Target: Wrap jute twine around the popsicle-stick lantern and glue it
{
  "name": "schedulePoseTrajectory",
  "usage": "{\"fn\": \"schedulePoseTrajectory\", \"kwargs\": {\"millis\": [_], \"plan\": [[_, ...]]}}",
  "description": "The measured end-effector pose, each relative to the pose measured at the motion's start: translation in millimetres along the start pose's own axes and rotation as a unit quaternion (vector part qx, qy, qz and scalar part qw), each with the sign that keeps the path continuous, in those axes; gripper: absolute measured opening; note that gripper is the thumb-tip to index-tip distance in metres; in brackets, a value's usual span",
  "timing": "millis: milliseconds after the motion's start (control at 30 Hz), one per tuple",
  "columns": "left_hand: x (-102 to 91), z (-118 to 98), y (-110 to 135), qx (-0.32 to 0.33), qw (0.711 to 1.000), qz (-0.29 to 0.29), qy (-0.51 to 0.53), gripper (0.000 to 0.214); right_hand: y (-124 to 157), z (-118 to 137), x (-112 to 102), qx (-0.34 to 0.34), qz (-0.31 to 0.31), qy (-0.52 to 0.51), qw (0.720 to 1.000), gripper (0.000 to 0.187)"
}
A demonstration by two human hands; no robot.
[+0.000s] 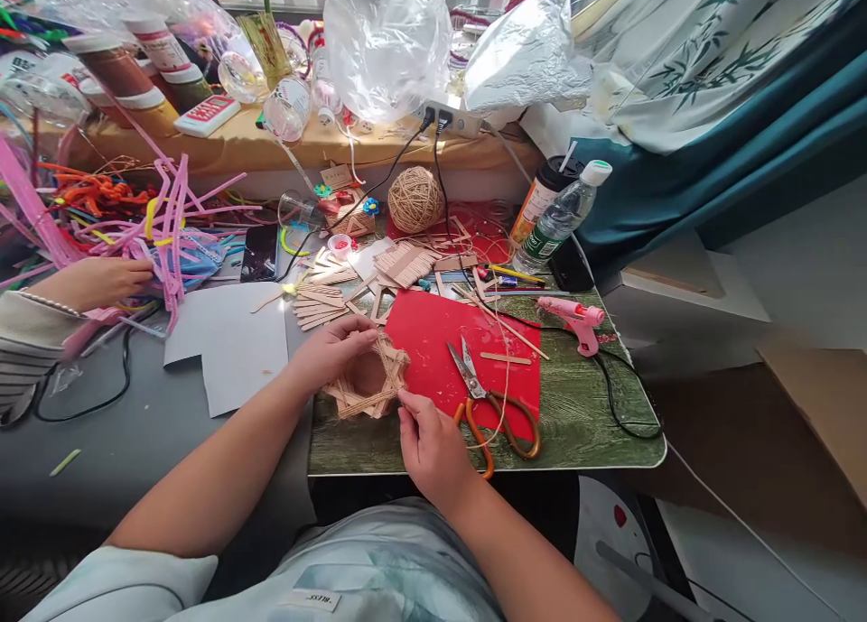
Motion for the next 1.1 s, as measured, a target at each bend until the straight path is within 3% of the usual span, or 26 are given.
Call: {"fn": "schedulePoseTrajectory", "kwargs": {"millis": [167,333,600,867,1100], "plan": [[-0.4,0,-9,0.004,0.998,0.001,-0.059,0.046,-7,-1,-1,0.07,-0.003,-0.04,0.997,0.024],[-1.3,-7,-10,0.028,0.991,-0.006,-0.127,0.041,-12,-1,-3,0.069,0.057,0.012,0.996,0.05],[-1.0,-28,-2,0.173,0.948,-0.078,-0.254,0.022,-13,-3,-2,0.038,0.071,0.054,0.995,0.059],[-4.9,-47,19,0.267,0.898,-0.039,-0.348,0.031,-13,-2,-1,0.033,0.055,0.049,0.997,0.06],[7.2,-50,63,0.283,0.849,0.004,-0.445,0.073,-14,-3,-2,0.03,0.058,0.025,0.998,0.064]]}}
Point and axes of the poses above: each hand's wrist, its own y-axis away from the middle knuckle, its own x-axis out of the palm, z = x × y, the point moved 2 cm from there along -y, towards the middle knuckle, and after that the axes turned 8 degrees about -y, right-handed, at the moved point
